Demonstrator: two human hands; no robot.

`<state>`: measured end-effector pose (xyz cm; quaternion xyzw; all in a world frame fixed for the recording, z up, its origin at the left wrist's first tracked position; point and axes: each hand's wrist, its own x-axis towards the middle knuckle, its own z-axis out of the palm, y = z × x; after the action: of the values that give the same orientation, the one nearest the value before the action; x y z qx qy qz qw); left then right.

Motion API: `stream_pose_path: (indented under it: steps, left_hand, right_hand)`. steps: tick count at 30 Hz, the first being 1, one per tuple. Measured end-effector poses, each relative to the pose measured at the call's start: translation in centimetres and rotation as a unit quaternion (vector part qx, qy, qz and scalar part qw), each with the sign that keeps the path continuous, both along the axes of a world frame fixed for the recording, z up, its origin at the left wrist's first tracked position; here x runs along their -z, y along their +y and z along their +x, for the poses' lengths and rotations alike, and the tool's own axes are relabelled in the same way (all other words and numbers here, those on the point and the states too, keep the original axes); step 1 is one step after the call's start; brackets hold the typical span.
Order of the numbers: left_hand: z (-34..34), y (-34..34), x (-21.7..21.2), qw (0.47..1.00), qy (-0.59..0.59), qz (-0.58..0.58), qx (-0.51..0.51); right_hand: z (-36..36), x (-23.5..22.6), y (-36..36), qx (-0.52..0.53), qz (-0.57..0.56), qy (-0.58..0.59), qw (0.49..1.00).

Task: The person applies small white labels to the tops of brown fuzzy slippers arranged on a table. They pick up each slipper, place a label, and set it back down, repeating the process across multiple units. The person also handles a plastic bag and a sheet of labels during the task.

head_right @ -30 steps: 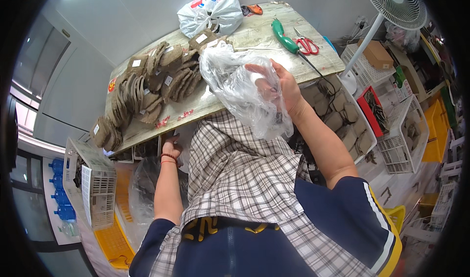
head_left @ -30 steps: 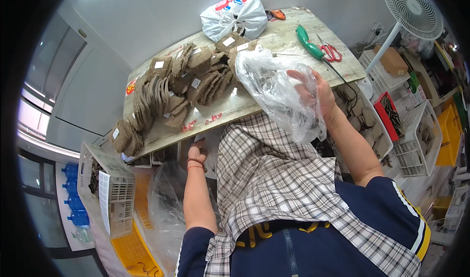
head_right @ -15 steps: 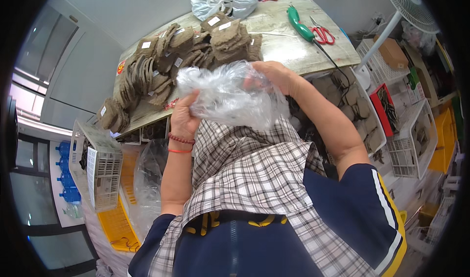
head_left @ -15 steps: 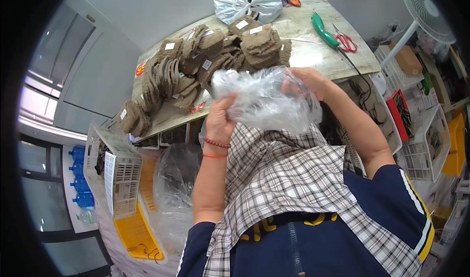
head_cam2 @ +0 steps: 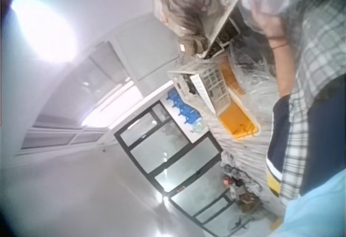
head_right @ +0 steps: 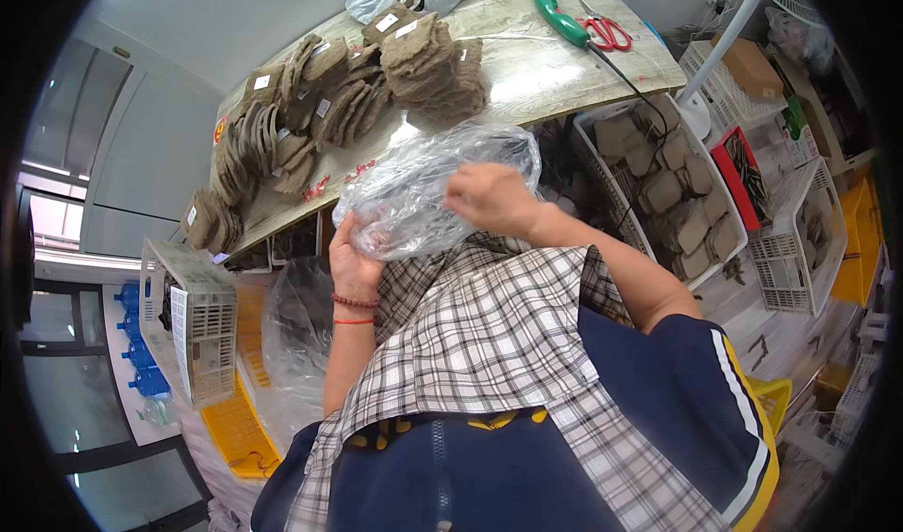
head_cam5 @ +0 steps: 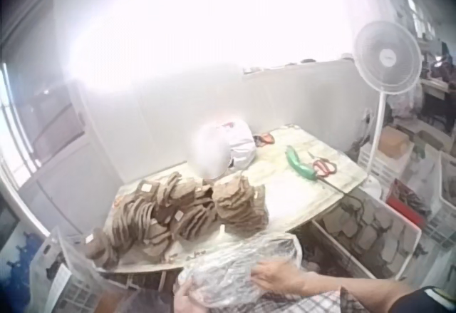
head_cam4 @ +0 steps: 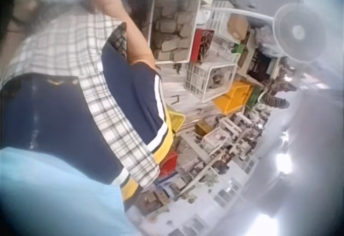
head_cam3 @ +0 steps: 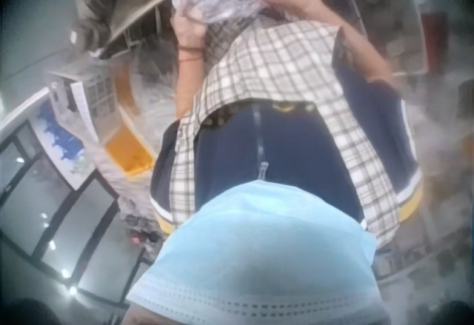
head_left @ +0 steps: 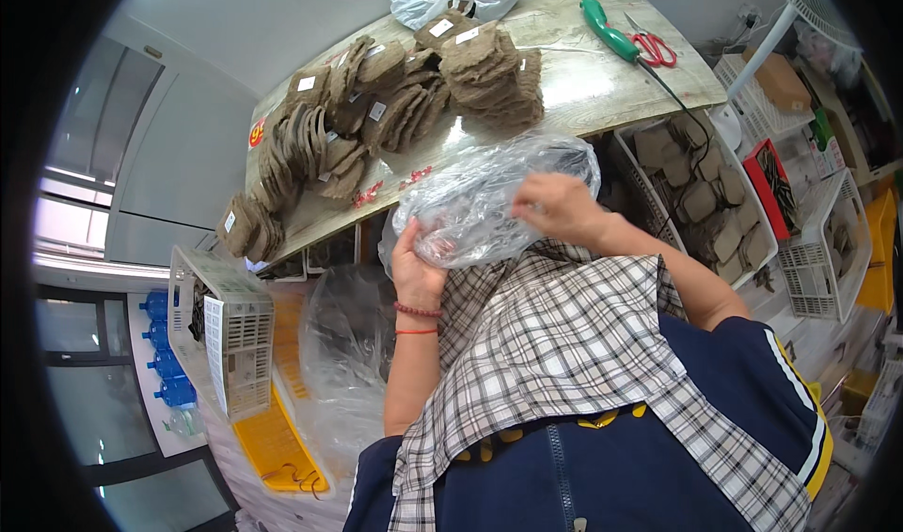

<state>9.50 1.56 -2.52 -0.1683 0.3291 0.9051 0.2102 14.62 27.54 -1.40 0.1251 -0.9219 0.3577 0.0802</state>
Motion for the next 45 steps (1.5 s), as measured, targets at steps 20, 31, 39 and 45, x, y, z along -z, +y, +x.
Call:
stream_pose_path:
  steps: [20, 31, 39, 45]
  left_hand:
    - [1.6, -3.8, 0.9, 0.628, 0.320, -0.694, 0.144]
    - [1.9, -9.9, -0.5, 0.905, 0.236, -0.289, -0.205]
    - [2.6, -3.6, -5.6, 0.461, 0.345, -0.790, 0.209]
    - [2.9, -4.2, -4.2, 0.507, 0.283, -0.802, 0.140]
  right_hand:
    - [-1.1, -1.3, -5.1, -0.226, 0.183, -0.048, 0.956]
    - [-1.3, 0.9, -1.3, -0.231, 0.168, -0.366, 0.886]
    - [0.6, -3.2, -0.4, -0.311, 0.280, -0.303, 0.856]
    - [-0.4, -8.8, 2.8, -0.257, 0.083, -0.272, 0.924]
